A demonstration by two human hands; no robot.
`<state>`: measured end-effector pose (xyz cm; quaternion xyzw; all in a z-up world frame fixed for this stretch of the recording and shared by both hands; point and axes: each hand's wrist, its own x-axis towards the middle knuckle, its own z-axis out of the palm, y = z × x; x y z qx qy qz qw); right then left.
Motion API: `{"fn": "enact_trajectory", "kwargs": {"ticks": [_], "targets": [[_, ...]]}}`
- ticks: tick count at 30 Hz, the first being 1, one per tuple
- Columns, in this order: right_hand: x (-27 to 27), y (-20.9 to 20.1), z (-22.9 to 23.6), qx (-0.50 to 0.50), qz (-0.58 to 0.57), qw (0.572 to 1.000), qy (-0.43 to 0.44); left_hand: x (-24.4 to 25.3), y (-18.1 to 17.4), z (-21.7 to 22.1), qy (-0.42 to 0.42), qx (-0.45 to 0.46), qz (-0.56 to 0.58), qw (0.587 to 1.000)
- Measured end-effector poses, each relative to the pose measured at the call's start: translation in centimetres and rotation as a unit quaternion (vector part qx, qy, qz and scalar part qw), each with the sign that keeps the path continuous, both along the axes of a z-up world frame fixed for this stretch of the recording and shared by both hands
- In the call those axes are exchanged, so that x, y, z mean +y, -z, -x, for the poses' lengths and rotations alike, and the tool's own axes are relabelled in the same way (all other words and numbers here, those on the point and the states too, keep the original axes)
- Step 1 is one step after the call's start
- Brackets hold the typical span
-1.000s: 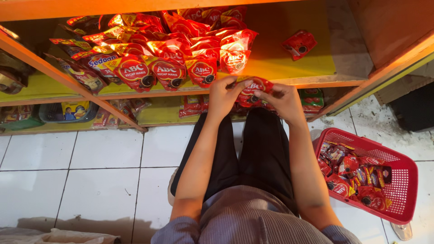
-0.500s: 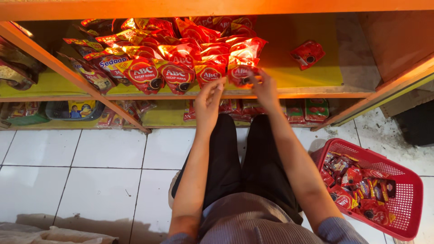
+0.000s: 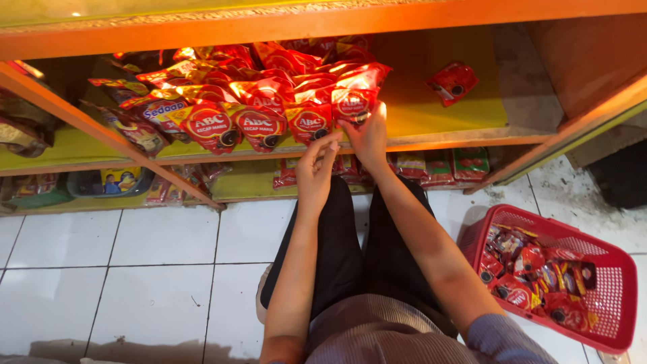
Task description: The person sits on the floor and repeatedly picks up red packets of ABC Kecap Manis from a red basket. They place each packet onto a yellow shelf, arranging them in neat rows. The person continues this process, moving packets from the basket to the shelf until the basket is empty.
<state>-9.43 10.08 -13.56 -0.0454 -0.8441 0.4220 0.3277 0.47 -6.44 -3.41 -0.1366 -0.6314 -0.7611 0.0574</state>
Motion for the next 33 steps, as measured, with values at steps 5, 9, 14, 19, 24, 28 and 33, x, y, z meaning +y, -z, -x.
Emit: {"fn": "enact_trajectory", "kwargs": {"ticks": [5,9,14,19,24,28,33], "targets": [[0.9,1.5,1.8,-0.023,-0.003,1.0,0.0,0.7,-0.1,0.2,0.032,0.0,-0.015,0.999],[1.2,1.0,0.1,-0.035,0.021,0.999,-0.037,2.1,-0.5,0.1,0.04,-0.011,0.004,0.999],[5.2,0.6,-3.5,0.023,0.003,0.999,-0.041,3.7,-0.1,-0.4,0.056,-0.026,0.051,0.997],[11.3,-1.1,-5.9,-0.006,-0.239,0.961,0.141,5.3,1.3,0.1,0.093,0.004,0.038,0.995],[13.8,-0.2,-5.6,-0.059,-0.265,0.947,0.169,7.7,2.0,-0.5,0.109,-0.018,0.049,0.993],[13.0,-1.2,-8.2,0.001,-0.23,0.966,0.115,7.6,1.9,-1.2,0.121,-0.04,0.081,0.988],[10.5,-7.4,-14.0,0.033,-0.061,0.997,0.03,5.9,1.8,-1.3,0.036,-0.014,0.186,0.982]]}}
